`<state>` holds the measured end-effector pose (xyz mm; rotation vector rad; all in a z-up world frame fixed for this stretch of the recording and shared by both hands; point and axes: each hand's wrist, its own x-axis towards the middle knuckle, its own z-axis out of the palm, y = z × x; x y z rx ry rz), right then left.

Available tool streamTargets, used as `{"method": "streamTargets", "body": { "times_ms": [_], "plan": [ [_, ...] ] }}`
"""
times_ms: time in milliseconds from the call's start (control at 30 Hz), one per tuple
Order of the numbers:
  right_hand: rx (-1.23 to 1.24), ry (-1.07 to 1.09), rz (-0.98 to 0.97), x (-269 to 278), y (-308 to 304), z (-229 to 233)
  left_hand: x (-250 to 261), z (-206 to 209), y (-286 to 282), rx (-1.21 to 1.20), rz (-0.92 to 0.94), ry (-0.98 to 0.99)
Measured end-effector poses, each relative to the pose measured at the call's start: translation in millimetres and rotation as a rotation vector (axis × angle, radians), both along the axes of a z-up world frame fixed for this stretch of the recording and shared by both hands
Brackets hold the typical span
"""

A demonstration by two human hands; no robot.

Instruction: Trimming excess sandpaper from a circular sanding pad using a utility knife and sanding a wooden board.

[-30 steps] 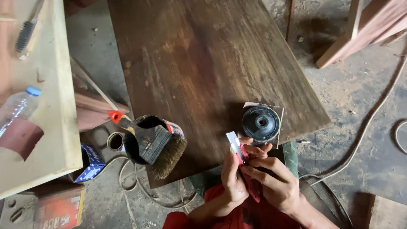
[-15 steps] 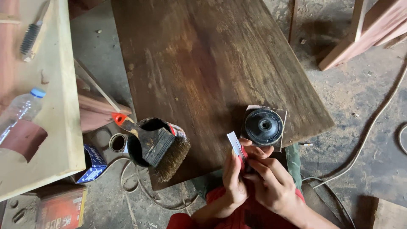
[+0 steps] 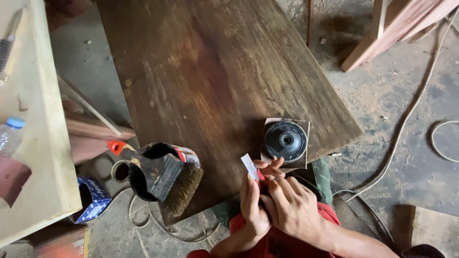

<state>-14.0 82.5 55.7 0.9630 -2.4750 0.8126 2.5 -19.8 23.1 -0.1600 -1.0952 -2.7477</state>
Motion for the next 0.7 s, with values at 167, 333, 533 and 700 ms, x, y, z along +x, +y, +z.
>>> {"method": "streamTargets", "body": {
  "times_ms": [167,333,533,700],
  "plan": [
    [-0.053,-0.060,0.056,-4,2,-3,1,-6,5,-0.004,0.035,-0.020],
    [-0.133,-0.146,0.070,-1,12,-6,3,-5,12,-0.140,0.013,-0.017],
    [-0.497,-0.508,-0.153,24,43,-29,-23,31,19,-0.721,0.054,0.307],
    [-1.007,-0.754,-0.343,16,78,-41,-61,37,8,-1.272,0.286,0.230]
  ]
}}
